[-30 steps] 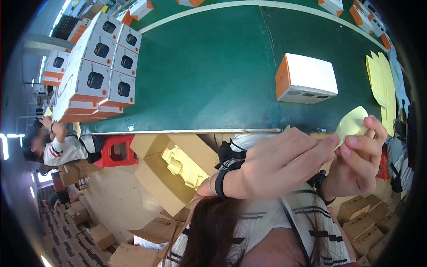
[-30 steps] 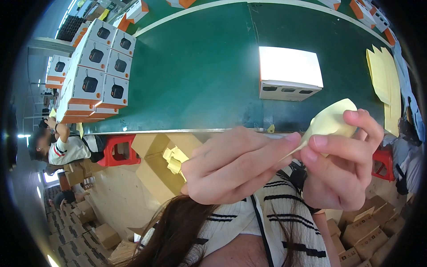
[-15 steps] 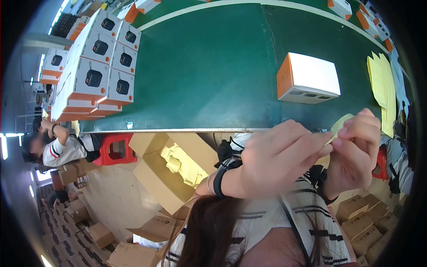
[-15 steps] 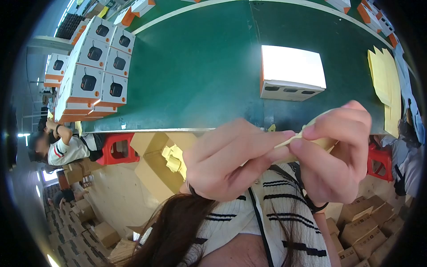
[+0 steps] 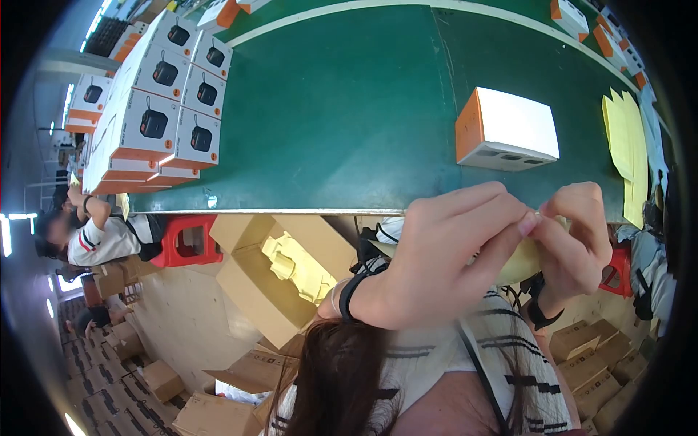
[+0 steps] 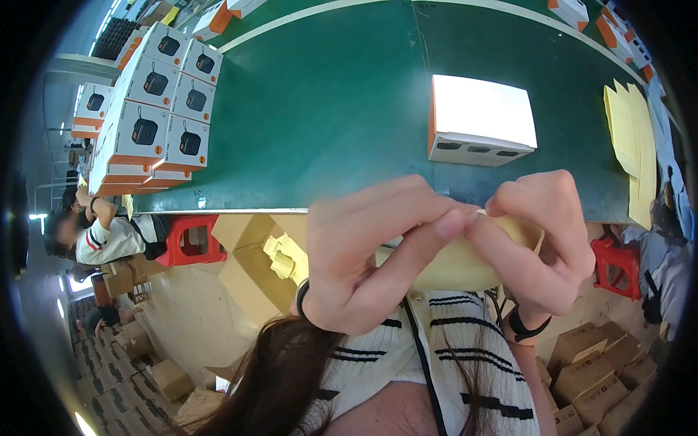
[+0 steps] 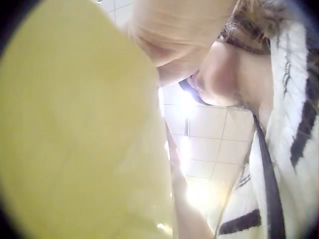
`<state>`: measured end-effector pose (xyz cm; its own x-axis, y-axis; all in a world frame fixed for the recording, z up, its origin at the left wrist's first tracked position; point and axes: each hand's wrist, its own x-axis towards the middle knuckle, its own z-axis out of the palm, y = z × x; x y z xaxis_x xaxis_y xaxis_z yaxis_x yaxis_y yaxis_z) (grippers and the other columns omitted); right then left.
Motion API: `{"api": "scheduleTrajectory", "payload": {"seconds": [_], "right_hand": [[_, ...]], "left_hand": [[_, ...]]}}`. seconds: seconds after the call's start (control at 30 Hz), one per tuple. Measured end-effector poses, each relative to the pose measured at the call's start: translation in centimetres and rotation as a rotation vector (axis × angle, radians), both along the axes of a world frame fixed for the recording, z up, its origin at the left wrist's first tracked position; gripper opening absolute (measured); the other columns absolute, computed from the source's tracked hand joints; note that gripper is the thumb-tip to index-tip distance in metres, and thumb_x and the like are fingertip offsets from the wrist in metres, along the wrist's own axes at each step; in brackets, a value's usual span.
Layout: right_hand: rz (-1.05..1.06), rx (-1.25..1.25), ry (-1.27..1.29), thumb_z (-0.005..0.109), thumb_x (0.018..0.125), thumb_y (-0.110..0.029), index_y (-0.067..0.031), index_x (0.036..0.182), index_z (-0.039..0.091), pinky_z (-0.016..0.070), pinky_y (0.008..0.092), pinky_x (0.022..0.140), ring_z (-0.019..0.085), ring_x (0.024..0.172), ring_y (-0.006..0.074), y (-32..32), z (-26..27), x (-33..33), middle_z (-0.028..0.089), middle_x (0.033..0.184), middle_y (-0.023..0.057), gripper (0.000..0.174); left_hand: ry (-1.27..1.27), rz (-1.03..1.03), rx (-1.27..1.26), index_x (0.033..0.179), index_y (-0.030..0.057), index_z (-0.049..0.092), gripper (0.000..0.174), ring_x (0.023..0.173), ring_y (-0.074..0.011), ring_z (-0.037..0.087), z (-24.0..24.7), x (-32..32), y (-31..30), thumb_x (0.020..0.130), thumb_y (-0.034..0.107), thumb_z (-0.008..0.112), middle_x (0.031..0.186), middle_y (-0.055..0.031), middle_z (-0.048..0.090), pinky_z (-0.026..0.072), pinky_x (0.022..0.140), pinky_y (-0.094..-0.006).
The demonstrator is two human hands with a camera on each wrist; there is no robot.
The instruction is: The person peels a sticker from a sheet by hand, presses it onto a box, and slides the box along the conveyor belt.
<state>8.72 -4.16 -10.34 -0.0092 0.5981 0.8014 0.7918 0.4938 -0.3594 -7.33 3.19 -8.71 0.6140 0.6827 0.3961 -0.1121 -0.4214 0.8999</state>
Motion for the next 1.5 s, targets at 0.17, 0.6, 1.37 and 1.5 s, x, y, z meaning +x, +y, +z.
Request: {"api": "scheduleTrajectory", "payload": {"seconds": [0.17, 0.6, 1.37, 1.5], "right_hand": [[-0.002, 0.013, 0.015, 0.068, 0.054, -0.012, -0.0031, 0.083, 0.069, 0.0406, 0.0301, 0.058, 0.052, 0.069, 0.0223, 0.1, -0.7, 0.3, 0.059, 0.082, 0.0090, 0.030], [-0.015, -0.003, -0.048, 0.070, 0.052, -0.011, -0.0024, 0.080, 0.068, 0.0396, 0.0312, 0.060, 0.051, 0.070, 0.0228, 0.0, -0.1, 0.6, 0.057, 0.083, 0.0084, 0.029], [-0.027, 0.053, -0.128, 0.071, 0.050, -0.012, -0.0067, 0.086, 0.077, 0.0335, 0.0285, 0.053, 0.054, 0.066, 0.0172, 1.0, -0.2, 0.7, 0.066, 0.082, 0.0034, 0.037], [-0.014, -0.004, -0.260, 0.069, 0.046, -0.013, -0.0045, 0.083, 0.075, 0.0349, 0.0251, 0.048, 0.052, 0.058, 0.0159, 0.9, 0.0, 1.1, 0.064, 0.079, 0.0045, 0.038]], "left_hand": [[0.007, -0.026, -0.037, 0.091, -0.0054, 0.069, 0.008, 0.060, -0.0203, 0.060, -0.4, 0.3, 0.1, 0.087, -0.004, 0.062, 0.071, -0.0129, 0.063, 0.0442, 0.056, -0.0277], [0.013, -0.039, -0.128, 0.093, -0.0050, 0.069, 0.011, 0.064, -0.0155, 0.060, -0.5, 0.6, 0.0, 0.090, -0.003, 0.059, 0.074, -0.0118, 0.065, 0.0453, 0.058, -0.0260], [0.136, -0.123, -0.240, 0.096, -0.0033, 0.071, 0.014, 0.067, -0.0127, 0.061, -0.9, -0.2, 2.0, 0.092, 0.003, 0.059, 0.075, -0.0091, 0.067, 0.0450, 0.060, -0.0247], [0.144, -0.172, -0.274, 0.098, -0.0039, 0.070, 0.014, 0.063, -0.0123, 0.059, -1.3, -0.3, 2.1, 0.093, 0.003, 0.059, 0.075, -0.0099, 0.066, 0.0455, 0.056, -0.0247]]}}
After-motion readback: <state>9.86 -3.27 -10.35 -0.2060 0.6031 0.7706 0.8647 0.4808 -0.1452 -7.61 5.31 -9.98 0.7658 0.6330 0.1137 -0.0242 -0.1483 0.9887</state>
